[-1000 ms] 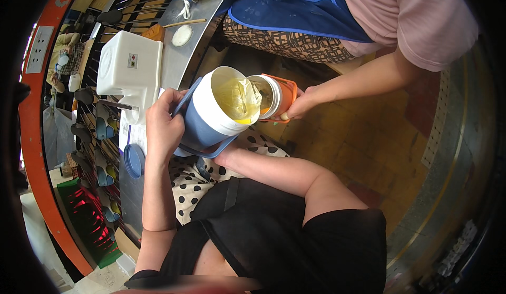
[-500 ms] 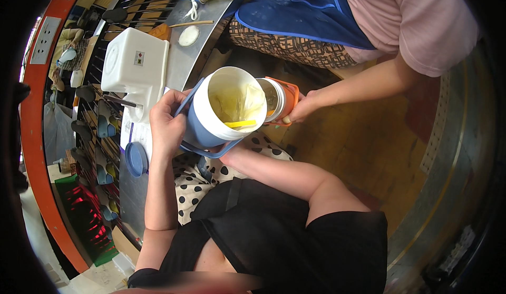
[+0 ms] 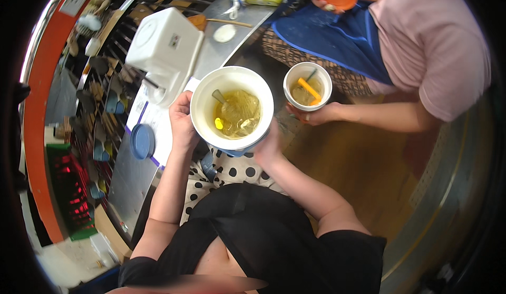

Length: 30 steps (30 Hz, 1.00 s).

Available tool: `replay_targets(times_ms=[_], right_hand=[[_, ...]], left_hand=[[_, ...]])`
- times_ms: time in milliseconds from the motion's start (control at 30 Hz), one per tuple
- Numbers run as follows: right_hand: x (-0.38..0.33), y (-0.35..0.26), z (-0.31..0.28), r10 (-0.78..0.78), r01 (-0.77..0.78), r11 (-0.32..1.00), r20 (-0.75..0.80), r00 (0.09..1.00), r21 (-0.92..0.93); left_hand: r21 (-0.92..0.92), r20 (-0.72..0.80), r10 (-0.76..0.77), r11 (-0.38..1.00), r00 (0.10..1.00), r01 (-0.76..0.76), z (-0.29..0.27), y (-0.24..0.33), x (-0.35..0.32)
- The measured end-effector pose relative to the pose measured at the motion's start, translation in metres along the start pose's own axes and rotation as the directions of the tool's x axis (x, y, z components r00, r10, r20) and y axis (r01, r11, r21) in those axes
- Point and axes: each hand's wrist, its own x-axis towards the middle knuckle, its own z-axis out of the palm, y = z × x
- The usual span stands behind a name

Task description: The person applies glue to the bottom of a shoe sole using a brush, repeatedly dipping the brush into a container and spreading the adhesive across the sole surface. The person also handles a separate container with a yellow substance, opens it, and pours some of its contents into another container before resealing it.

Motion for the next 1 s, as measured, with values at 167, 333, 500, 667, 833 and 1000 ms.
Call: replay_targets(times_ms=[167,333,500,667,833,1000], right_hand=[[0.020,-0.058,-0.028,0.108,-0.044,0.949,0.194,0.975,-0.311],[0.059,-0.107,-0.167,0.405,-0.263,0.870,0.302,0.863,-0.416],[0.052,-0.143,-0.278,0.200,0.103,-0.968,-0.460,0.865,-0.228],[0.048,-0.120,-0.162,0.048,0.116,-0.683,0.114,0.992,-0.722],[0.028,-0.026,0.051,0.083,0.777,-0.178,0.778,0.623,-0.604],[0.007,0.101,0.195,0.243,0.908,-0.192,0.878,0.412,-0.373]], left_hand=[[-0.189,-0.253,0.007,0.980,0.968,-0.056,-0.013,0.010,-0.025],[-0.275,-0.396,-0.076,0.961,0.915,-0.039,-0.053,0.033,-0.061],[-0.275,-0.524,-0.059,0.956,0.850,-0.103,-0.112,0.055,-0.139],[-0.196,-0.700,0.094,0.928,0.708,-0.317,-0.169,0.076,-0.258],[-0.024,-0.823,0.256,0.877,0.508,-0.480,-0.202,0.089,-0.365],[0.164,-0.984,0.177,0.941,0.016,-0.295,-0.204,0.080,-0.420]])
